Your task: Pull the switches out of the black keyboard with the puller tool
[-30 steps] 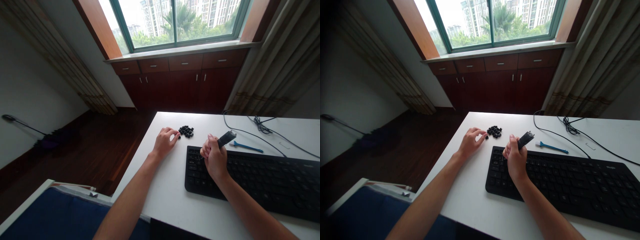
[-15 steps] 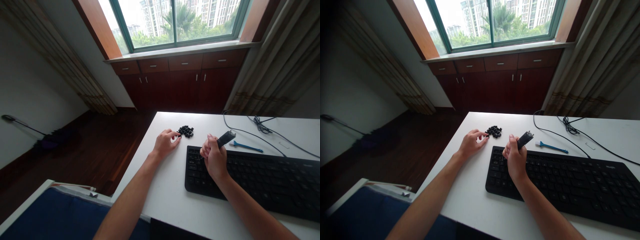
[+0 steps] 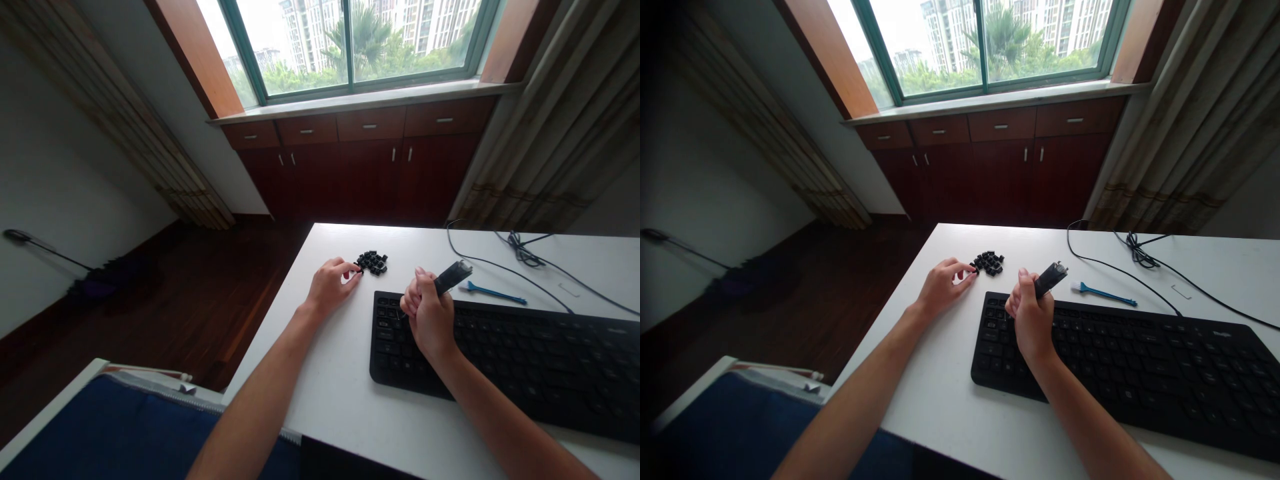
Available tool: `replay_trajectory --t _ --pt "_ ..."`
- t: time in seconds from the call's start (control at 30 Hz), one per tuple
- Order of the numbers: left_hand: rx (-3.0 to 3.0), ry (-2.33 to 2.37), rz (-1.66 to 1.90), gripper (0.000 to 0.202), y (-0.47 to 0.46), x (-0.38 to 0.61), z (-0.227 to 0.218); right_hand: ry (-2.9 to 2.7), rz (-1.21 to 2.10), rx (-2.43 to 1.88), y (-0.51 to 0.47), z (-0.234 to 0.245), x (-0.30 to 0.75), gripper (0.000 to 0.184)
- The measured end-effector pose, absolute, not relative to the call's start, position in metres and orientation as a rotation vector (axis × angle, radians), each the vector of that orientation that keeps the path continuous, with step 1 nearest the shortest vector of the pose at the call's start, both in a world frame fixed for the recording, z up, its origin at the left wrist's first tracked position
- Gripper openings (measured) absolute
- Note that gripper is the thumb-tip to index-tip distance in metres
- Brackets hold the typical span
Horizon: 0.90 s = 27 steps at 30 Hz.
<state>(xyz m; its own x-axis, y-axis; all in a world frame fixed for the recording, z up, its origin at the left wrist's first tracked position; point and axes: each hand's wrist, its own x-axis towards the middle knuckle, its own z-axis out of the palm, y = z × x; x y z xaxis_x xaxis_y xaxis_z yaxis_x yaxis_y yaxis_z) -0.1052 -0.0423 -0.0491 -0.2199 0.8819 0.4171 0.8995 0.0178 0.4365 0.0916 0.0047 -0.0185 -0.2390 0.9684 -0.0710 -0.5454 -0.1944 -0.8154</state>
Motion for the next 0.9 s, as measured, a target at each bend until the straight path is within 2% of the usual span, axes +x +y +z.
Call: replay_trajectory --t 0.9 --pt "-1.975 -2.213 -0.994 0.009 -0.0429 -0.1046 -0.0484 -0.815 1.688 -0.728 0.0039 -0.0169 0.0913 0.045"
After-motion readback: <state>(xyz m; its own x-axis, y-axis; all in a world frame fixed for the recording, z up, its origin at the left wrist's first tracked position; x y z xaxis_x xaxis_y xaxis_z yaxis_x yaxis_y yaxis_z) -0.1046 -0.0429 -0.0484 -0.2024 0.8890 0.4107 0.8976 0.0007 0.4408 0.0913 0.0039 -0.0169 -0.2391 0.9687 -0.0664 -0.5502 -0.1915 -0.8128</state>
